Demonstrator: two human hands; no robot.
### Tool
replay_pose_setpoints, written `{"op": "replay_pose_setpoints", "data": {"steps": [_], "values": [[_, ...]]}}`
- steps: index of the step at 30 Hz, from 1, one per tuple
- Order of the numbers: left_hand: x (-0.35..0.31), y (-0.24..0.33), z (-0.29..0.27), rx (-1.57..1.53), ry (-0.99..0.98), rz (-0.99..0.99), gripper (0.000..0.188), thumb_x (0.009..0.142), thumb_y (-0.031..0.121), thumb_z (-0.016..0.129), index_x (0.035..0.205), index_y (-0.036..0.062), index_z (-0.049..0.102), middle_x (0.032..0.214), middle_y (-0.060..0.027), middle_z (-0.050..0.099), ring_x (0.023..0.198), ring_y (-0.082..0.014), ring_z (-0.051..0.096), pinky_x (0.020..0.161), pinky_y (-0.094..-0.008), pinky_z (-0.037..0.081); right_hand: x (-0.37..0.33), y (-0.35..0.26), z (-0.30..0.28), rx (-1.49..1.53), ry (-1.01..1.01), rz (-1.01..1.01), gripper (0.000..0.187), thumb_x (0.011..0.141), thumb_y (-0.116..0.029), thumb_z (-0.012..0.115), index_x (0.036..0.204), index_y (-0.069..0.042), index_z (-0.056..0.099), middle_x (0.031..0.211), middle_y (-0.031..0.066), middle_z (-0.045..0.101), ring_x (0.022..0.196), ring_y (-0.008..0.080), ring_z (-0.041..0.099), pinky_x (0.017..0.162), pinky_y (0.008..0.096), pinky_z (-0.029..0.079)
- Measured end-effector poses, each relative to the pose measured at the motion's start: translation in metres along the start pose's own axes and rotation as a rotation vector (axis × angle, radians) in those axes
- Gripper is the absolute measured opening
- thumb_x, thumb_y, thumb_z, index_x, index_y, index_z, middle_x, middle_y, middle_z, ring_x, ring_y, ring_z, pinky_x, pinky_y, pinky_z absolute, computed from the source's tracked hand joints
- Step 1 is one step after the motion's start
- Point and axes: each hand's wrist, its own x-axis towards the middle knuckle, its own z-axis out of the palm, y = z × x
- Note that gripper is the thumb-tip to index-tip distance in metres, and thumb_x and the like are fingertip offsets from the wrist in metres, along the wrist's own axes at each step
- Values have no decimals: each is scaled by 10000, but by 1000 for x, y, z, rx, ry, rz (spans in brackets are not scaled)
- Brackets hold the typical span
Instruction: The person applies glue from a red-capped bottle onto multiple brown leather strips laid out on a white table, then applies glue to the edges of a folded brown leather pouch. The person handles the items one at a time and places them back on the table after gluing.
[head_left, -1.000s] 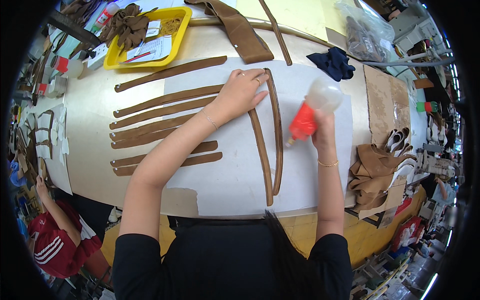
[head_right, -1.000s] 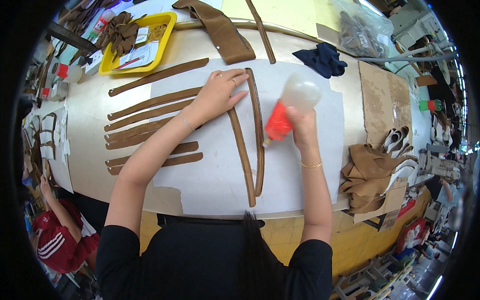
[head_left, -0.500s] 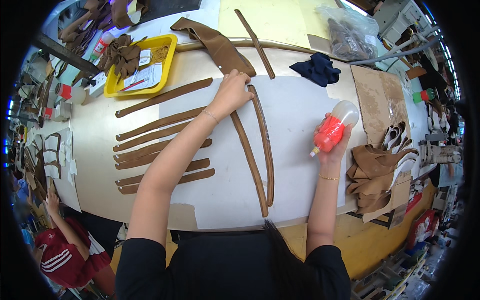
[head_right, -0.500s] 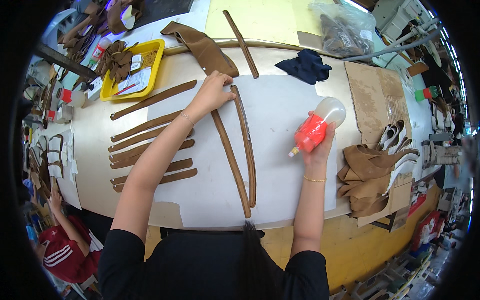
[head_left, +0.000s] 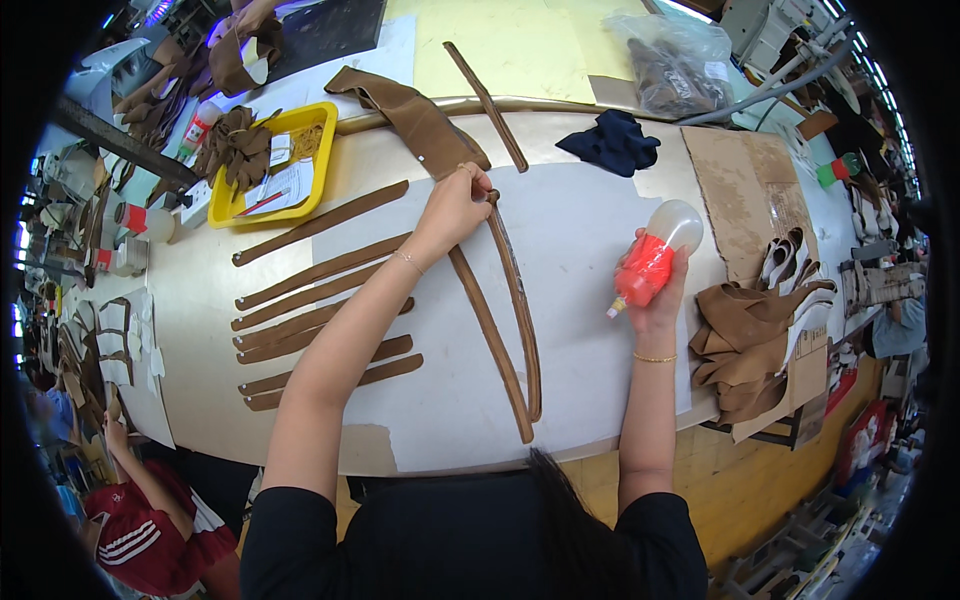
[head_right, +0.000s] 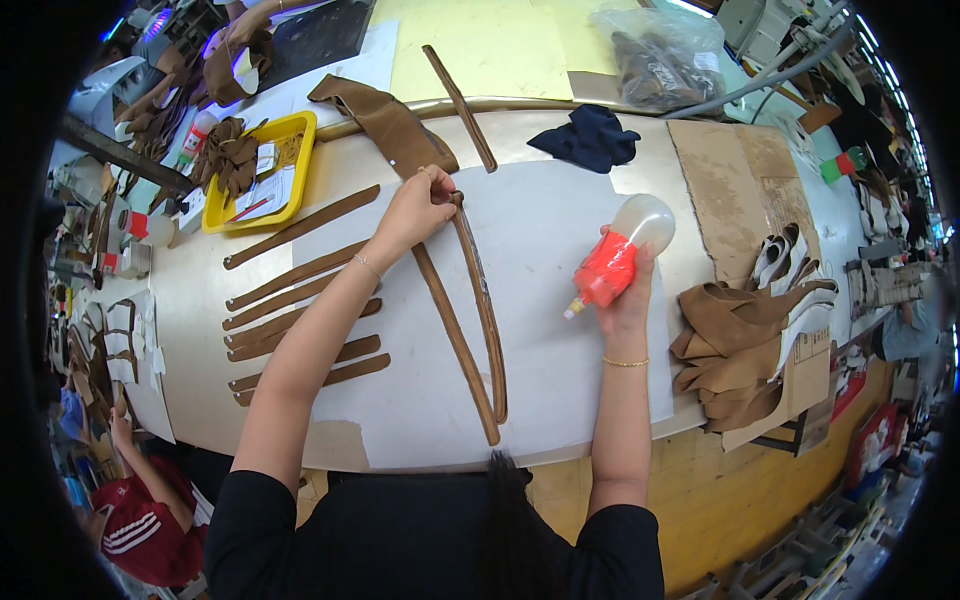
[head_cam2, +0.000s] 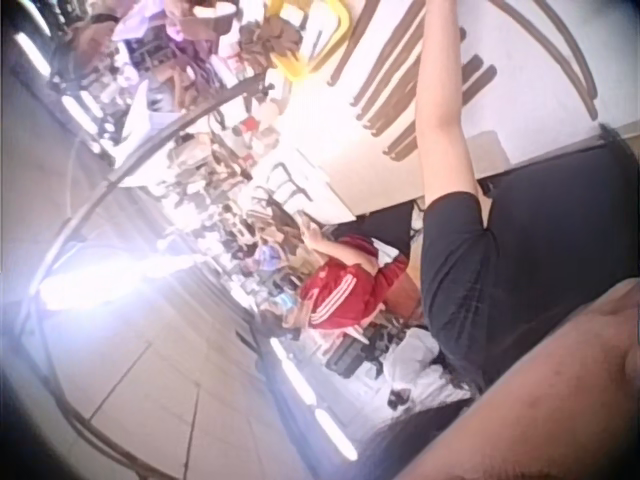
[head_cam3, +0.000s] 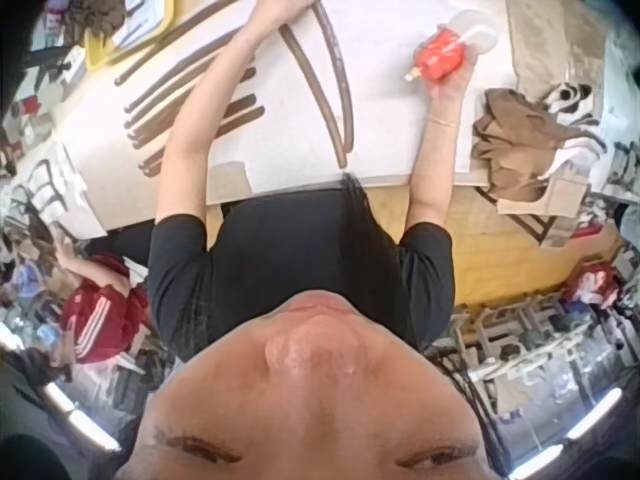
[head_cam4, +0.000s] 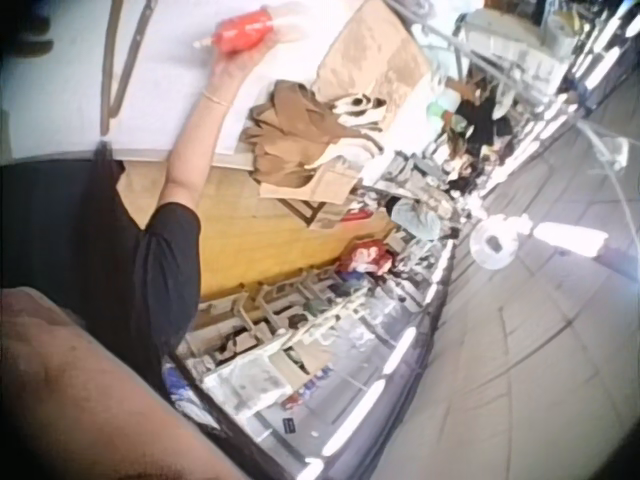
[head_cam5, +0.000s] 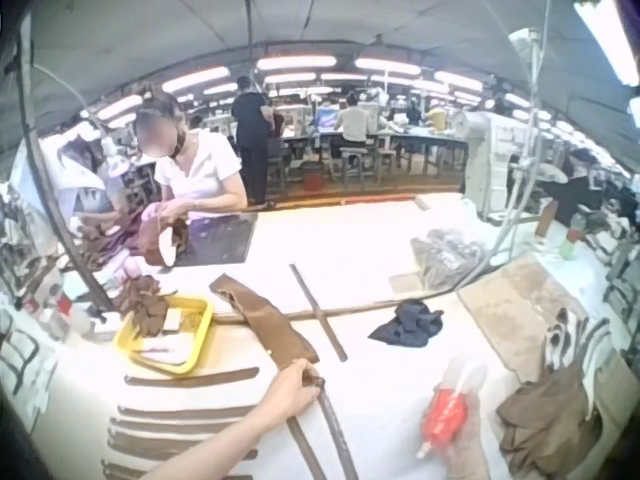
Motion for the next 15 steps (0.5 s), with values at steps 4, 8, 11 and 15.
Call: {"op": "replay_pose_setpoints", "data": {"steps": [4,8,11,15], "values": [[5,14,2,-332,-133,-12,465,762,-33,624,1175,48,428,815,-32,543,773,-125,570,705,-255,486,0,-2,2,32,41,-1,683,846,-598,547,1164,4,502,911,77,587,782,192,574,677,306,502],[37,37,7,-513,-286,43,651,764,-58,616,1327,72,315,836,-28,547,790,-109,572,696,-248,491,-1,-7,1,88,60,-12,671,860,-590,530,1170,4,498,920,77,584,782,195,572,677,313,501],[85,55,14,-559,-339,51,706,777,-61,620,1374,78,270,851,-35,558,770,-108,584,669,-226,501,-1,-10,-4,61,75,-37,674,863,-592,523,1178,3,491,923,75,583,781,194,576,667,321,503],[166,65,18,-545,-260,67,746,784,-63,616,1405,87,231,873,-59,574,803,-134,616,645,-244,524,4,-4,-10,11,124,-54,688,863,-603,514,1187,3,483,919,72,582,785,193,584,659,333,505]]}}
